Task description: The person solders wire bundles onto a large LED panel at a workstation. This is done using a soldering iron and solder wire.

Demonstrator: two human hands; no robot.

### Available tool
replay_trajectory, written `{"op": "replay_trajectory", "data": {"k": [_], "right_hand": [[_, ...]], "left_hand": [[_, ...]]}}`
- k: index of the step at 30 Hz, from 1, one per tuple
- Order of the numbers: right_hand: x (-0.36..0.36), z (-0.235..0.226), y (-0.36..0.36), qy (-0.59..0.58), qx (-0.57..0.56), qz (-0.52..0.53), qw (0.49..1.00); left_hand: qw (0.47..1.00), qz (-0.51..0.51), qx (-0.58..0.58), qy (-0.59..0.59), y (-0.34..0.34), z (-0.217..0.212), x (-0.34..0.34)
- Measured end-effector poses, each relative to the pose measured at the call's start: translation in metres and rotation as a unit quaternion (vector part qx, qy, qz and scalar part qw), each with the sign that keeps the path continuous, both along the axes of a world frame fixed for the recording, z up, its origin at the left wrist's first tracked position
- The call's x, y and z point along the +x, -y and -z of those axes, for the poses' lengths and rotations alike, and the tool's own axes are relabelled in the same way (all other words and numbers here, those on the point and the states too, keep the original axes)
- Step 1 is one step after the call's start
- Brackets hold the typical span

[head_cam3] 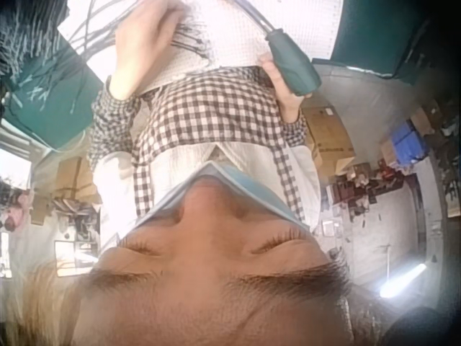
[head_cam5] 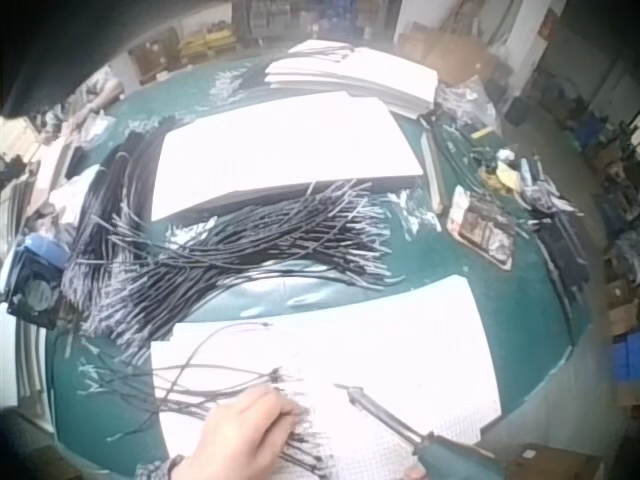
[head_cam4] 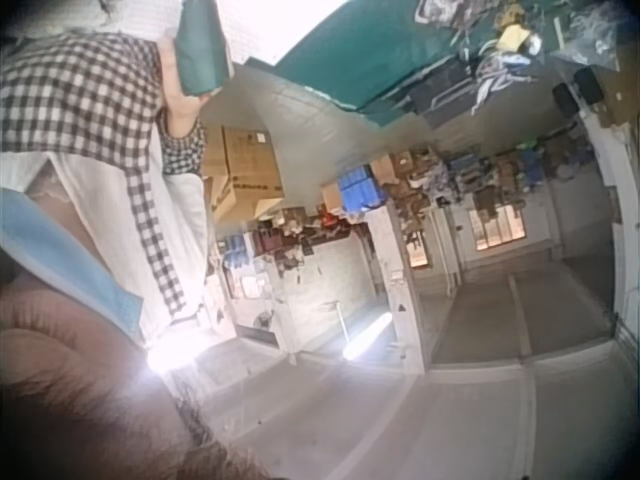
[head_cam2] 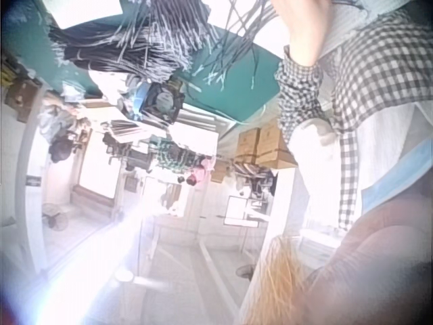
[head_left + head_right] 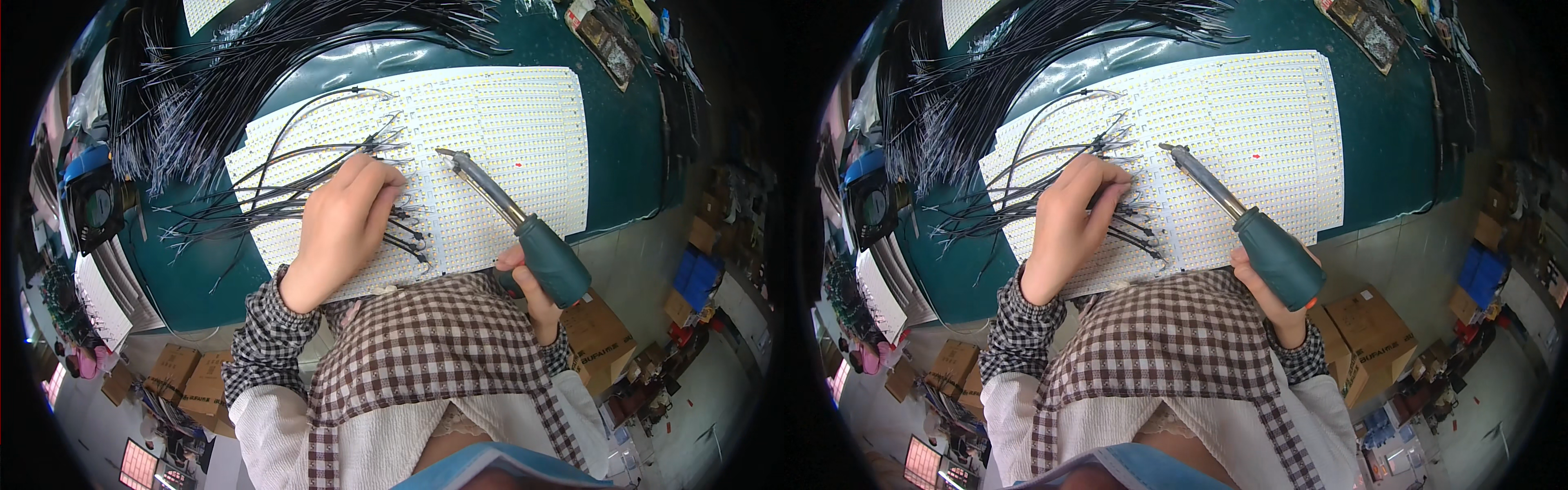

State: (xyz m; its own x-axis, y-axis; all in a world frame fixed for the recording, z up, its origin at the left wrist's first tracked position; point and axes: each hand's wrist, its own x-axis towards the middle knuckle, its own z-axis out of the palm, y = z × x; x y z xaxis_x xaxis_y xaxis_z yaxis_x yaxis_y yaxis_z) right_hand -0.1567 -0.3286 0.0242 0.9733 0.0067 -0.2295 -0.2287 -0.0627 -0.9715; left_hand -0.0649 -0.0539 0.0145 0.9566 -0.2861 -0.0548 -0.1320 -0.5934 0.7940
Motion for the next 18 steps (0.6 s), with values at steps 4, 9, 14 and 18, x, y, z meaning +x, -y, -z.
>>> {"op": "replay_trajectory", "data": {"k": [4, 9, 14, 18], "right_hand": [[-0.004, -0.001, -0.001, -0.015, 0.023, 0.028, 0.999], [-0.004, 0.001, 0.005, 0.009, -0.032, -0.01, 0.999], [-0.005, -0.003, 0.001, -0.039, 0.0, 0.022, 0.999], [-0.006, 0.0, 0.002, -0.024, -0.01, 0.009, 1.0]], "left_hand": [[0.998, -0.029, 0.008, 0.048, 0.006, 0.008, -0.002], [0.995, -0.073, -0.055, -0.04, 0.015, 0.004, 0.001], [0.995, -0.072, -0.031, -0.059, 0.014, 0.01, 0.005], [0.995, -0.078, -0.025, -0.061, 0.015, 0.01, 0.005]]}}
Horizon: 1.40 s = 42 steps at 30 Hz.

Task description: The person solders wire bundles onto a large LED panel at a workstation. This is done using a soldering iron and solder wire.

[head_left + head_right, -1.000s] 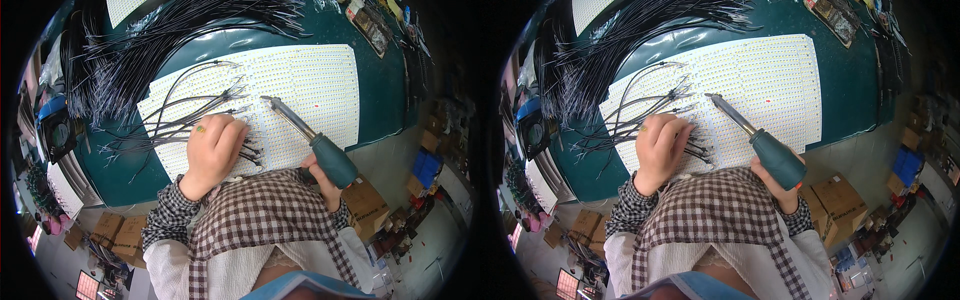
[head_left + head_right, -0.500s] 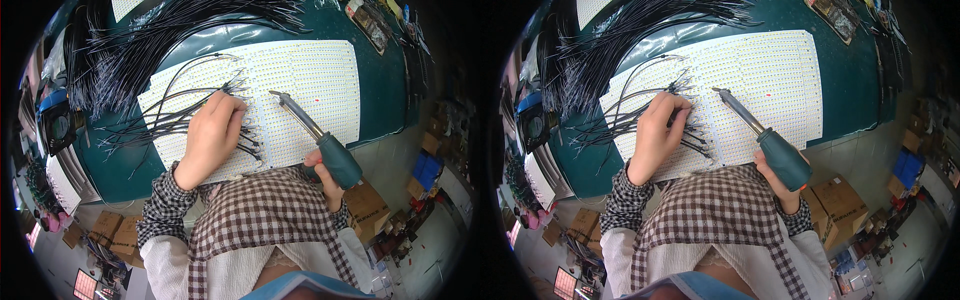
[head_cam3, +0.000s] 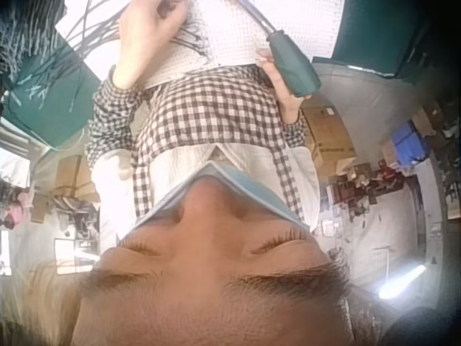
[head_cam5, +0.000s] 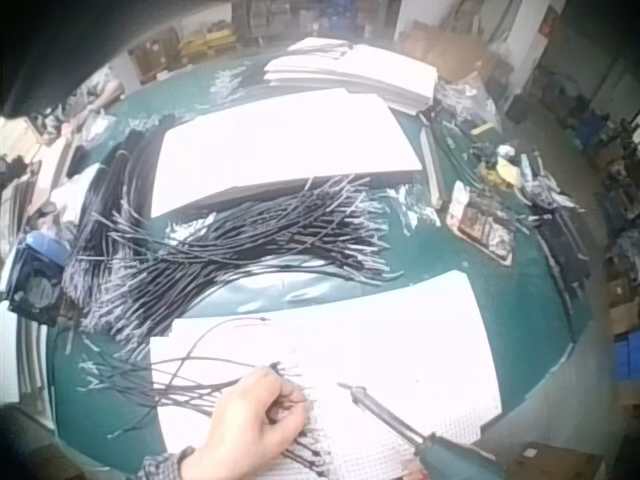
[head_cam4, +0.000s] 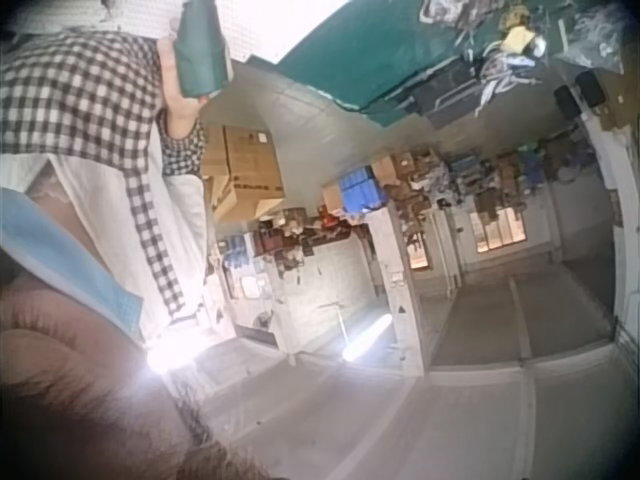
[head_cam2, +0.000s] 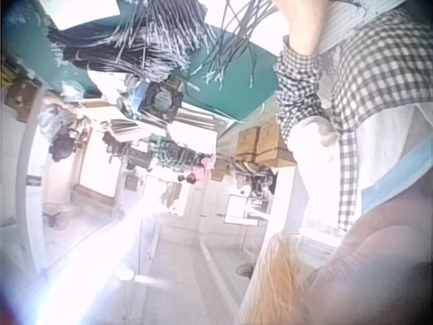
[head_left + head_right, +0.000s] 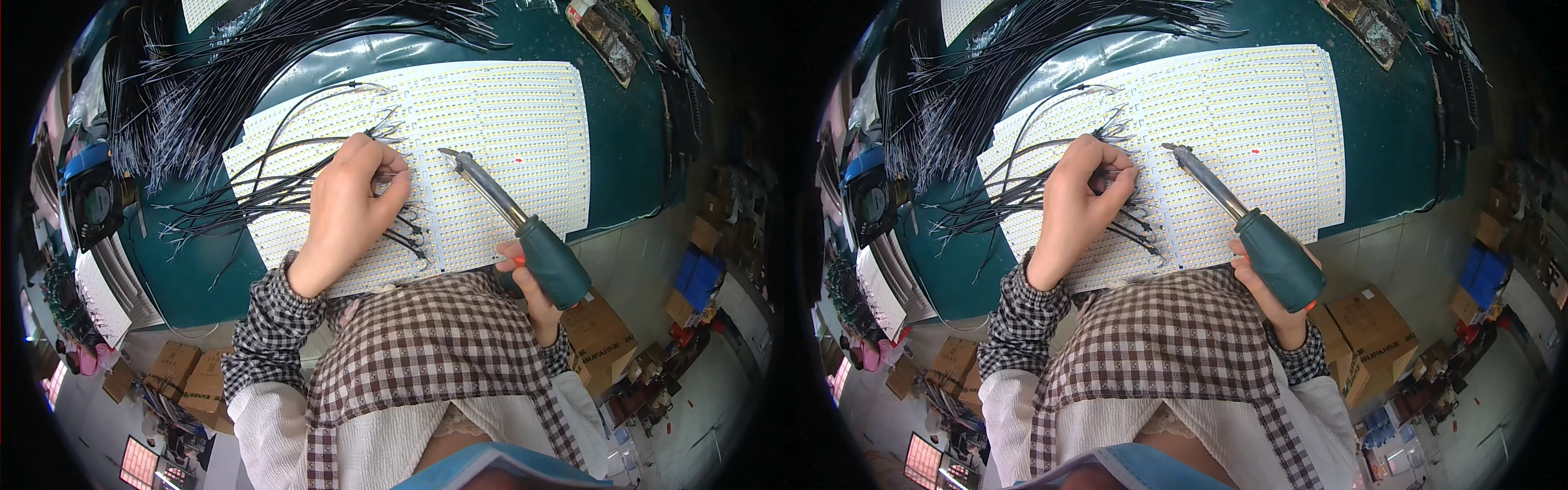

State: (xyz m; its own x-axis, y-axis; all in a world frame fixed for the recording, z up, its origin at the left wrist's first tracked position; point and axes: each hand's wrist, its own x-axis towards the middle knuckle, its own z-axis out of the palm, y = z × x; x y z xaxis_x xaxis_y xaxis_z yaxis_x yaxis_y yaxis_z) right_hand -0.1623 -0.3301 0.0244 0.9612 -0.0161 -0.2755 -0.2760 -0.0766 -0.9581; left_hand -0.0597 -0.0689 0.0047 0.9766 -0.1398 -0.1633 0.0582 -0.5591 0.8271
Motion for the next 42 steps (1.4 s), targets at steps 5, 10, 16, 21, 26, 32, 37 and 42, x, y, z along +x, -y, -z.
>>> {"op": "replay_trajectory", "data": {"k": [5, 10, 16, 21, 26, 32, 37, 42], "right_hand": [[-0.002, -0.003, 0.002, -0.011, -0.02, -0.029, 0.999], [-0.006, 0.0, 0.005, -0.013, -0.013, -0.042, 0.999], [-0.005, 0.0, 0.0, -0.017, -0.017, -0.014, 1.0], [-0.005, 0.001, 0.001, -0.009, -0.027, -0.041, 0.999], [-0.011, 0.005, 0.005, -0.008, -0.043, -0.042, 0.998], [-0.01, -0.001, 0.001, -0.029, -0.051, -0.046, 0.997], [-0.01, -0.002, 0.0, -0.043, -0.052, -0.036, 0.997], [-0.01, -0.007, -0.001, -0.069, -0.029, -0.043, 0.996]], "left_hand": [[0.999, -0.006, 0.02, 0.03, 0.003, 0.004, -0.001], [1.0, -0.006, 0.01, 0.018, 0.004, 0.002, -0.001], [0.999, 0.0, 0.033, 0.043, 0.005, 0.007, -0.003], [0.999, 0.004, 0.026, 0.043, 0.005, 0.006, -0.003], [0.999, 0.005, 0.021, 0.045, 0.006, 0.008, -0.002], [0.998, 0.003, 0.023, 0.052, 0.007, 0.009, -0.003], [0.997, 0.003, 0.037, 0.07, 0.007, 0.009, -0.003], [0.998, -0.008, 0.031, 0.051, 0.008, 0.01, -0.003]]}}
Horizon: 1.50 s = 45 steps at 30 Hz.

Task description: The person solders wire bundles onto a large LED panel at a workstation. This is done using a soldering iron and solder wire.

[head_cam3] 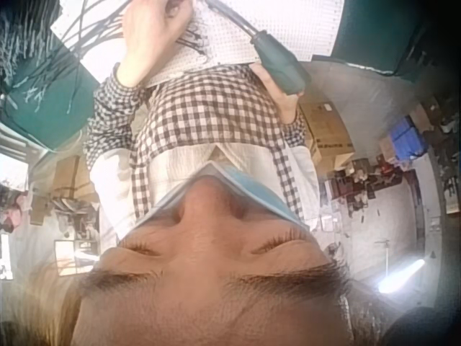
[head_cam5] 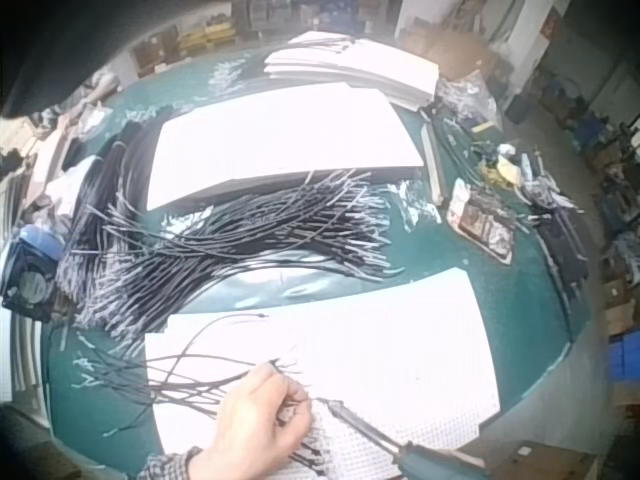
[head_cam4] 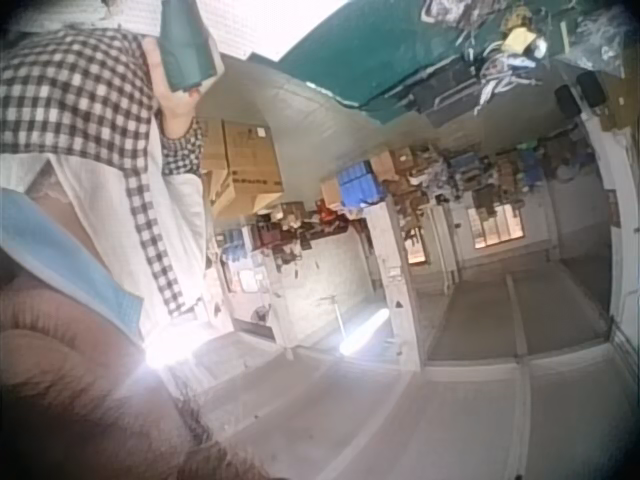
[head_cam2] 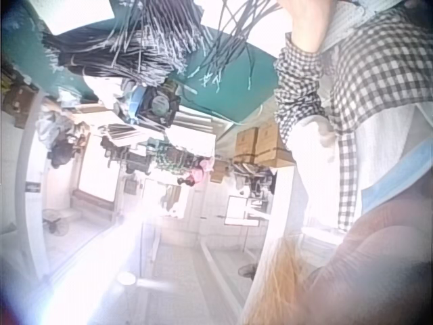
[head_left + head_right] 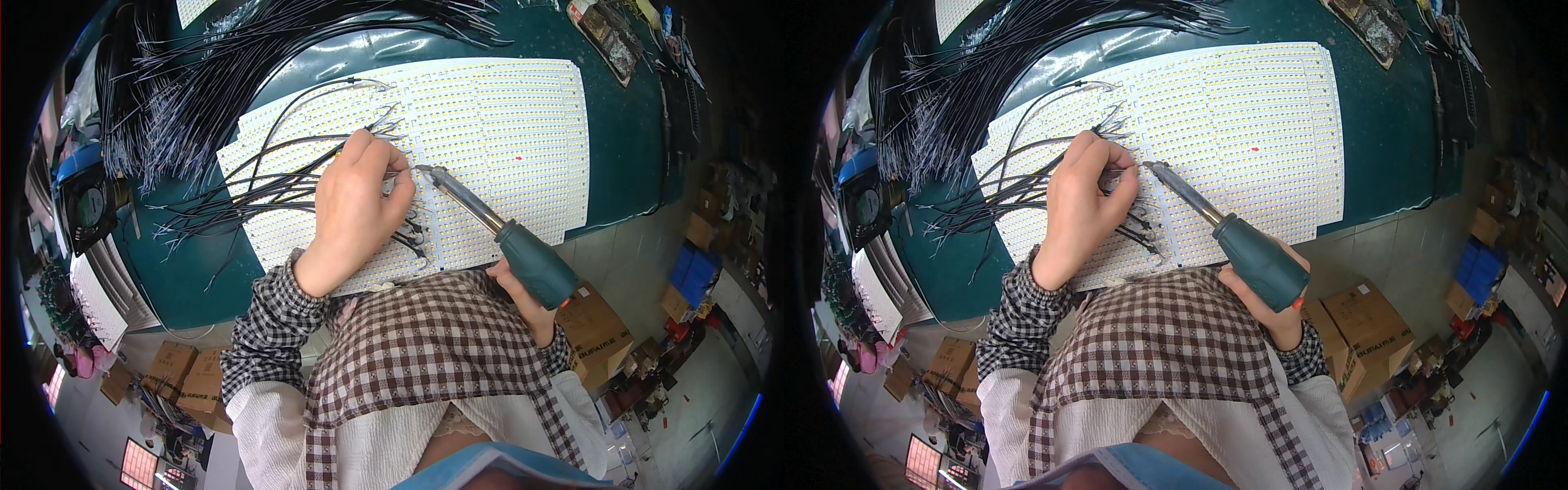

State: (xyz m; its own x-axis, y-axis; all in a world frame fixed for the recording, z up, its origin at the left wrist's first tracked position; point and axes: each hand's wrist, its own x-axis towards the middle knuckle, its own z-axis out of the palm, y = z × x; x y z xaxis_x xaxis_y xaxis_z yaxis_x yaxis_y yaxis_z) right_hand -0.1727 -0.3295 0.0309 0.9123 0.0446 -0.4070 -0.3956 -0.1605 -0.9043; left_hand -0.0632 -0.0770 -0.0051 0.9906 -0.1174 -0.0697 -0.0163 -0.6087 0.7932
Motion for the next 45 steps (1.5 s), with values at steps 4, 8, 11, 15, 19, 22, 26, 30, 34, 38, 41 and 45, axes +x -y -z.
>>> {"op": "replay_trajectory", "data": {"k": [4, 8, 11, 15, 19, 22, 26, 30, 34, 38, 41, 45], "right_hand": [[0.001, 0.0, 0.0, 0.001, -0.01, -0.011, 1.0], [-0.001, 0.001, 0.001, -0.001, -0.015, -0.006, 1.0], [0.001, 0.0, 0.001, 0.013, -0.024, -0.023, 0.999], [-0.001, 0.0, -0.001, 0.006, -0.021, -0.011, 1.0], [-0.001, 0.003, 0.002, 0.026, -0.009, -0.019, 0.999], [0.003, 0.005, 0.001, 0.044, -0.025, -0.008, 0.999], [0.002, 0.005, -0.001, 0.041, -0.012, 0.011, 0.999], [-0.001, 0.008, 0.001, 0.044, -0.028, 0.006, 0.999], [-0.002, 0.008, 0.003, 0.056, -0.027, 0.015, 0.998], [-0.002, 0.008, 0.007, 0.085, -0.013, 0.024, 0.996], [-0.003, 0.005, 0.006, 0.056, 0.027, 0.057, 0.996], [-0.005, 0.008, 0.008, 0.06, 0.038, 0.047, 0.996]], "left_hand": [[1.0, 0.001, -0.004, 0.001, 0.0, 0.0, 0.0], [1.0, 0.003, 0.008, 0.002, 0.0, 0.001, -0.001], [1.0, 0.004, 0.008, 0.003, 0.0, 0.0, -0.001], [0.999, 0.006, 0.018, 0.026, 0.001, -0.001, 0.001], [0.999, 0.005, 0.022, 0.026, 0.001, -0.001, 0.001], [0.999, 0.006, 0.021, 0.026, 0.001, -0.001, 0.001], [0.999, 0.004, 0.024, 0.024, 0.001, -0.001, 0.001], [1.0, -0.003, 0.014, 0.014, 0.001, -0.001, -0.001], [0.999, -0.008, -0.016, -0.047, -0.004, -0.009, -0.002], [0.98, 0.07, 0.016, 0.187, -0.021, -0.005, -0.018], [0.984, 0.096, 0.028, 0.15, -0.024, -0.009, -0.032], [0.992, 0.095, 0.004, 0.087, -0.025, -0.016, -0.03]]}}
